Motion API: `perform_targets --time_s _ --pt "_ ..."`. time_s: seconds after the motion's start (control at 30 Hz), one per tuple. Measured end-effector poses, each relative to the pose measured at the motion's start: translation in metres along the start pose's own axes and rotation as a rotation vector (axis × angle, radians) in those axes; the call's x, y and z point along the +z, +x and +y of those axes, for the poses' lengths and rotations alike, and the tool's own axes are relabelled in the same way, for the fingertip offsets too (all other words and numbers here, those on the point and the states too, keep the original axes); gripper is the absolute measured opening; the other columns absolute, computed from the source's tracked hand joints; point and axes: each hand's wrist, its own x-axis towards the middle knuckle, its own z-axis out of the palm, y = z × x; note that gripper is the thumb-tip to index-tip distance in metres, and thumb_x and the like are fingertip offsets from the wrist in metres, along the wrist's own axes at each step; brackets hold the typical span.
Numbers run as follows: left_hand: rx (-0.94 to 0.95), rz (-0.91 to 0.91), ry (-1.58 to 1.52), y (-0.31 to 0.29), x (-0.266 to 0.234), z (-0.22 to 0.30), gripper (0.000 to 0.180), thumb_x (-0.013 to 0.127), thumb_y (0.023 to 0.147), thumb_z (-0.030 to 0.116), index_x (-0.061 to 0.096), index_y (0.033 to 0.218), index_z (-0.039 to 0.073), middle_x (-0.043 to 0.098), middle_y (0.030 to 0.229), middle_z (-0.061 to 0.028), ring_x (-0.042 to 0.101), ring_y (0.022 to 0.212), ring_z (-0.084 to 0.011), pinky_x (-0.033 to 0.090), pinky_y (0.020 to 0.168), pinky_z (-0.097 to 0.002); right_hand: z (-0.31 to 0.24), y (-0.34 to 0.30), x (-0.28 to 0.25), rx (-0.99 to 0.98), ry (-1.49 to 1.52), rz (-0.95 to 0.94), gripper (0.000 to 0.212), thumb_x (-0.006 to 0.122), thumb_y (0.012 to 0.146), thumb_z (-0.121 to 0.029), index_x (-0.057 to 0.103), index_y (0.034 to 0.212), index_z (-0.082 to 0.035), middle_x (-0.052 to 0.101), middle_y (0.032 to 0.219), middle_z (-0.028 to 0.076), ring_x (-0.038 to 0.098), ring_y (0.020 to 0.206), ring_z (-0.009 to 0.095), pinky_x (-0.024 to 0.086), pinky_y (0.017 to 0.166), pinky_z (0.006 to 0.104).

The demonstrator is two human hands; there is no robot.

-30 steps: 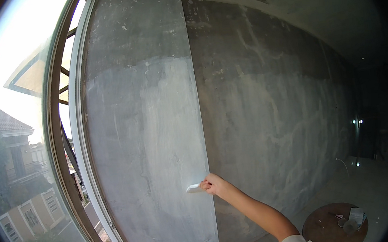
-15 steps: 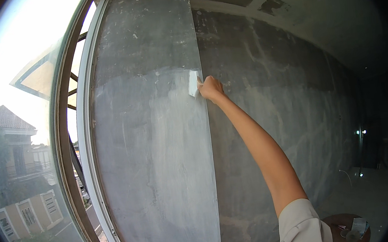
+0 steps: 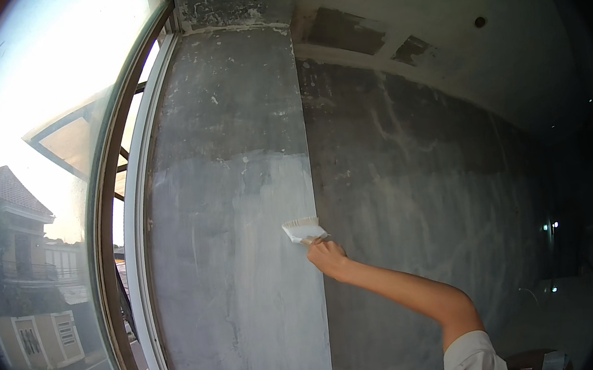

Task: The person paints a wall, dipping a paintbrush into a bucket and applying paint across the wall surface.

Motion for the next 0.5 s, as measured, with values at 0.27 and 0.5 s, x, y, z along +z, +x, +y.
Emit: perform_targets --time_s 0.27,0.5 --pt "-0.064 -0.021 0.009 -0.002 -0.006 -0.038 0.076 0.019 0.068 0.069 0.032 0.114 0.01 0.032 0.039 -0.0026 0.027 0.03 -0.0099 0.025 0.031 -0.0234 0.063 0.044 -0.049 -0.1 0.068 -0.344 0.024 0.059 0.066 -0.029 0.06 0.067 -0.005 0.058 0.071 0.011 0.057 0.064 0.023 0.044 0.054 0.0318" --pt "-0.012 -0.029 0.022 0.022 -0.01 -0.011 0.076 0.019 0.068 0.069 0.032 0.114 0.01 0.032 0.039 -0.0026 0.027 0.03 -0.01 0.025 0.031 -0.0234 0.109 0.152 -0.062 0.025 -0.131 -0.262 0.023 0.069 0.053 -0.025 0.063 0.071 -0.013 0.06 0.075 0.005 0.057 0.075 0.019 0.042 0.058 0.0304"
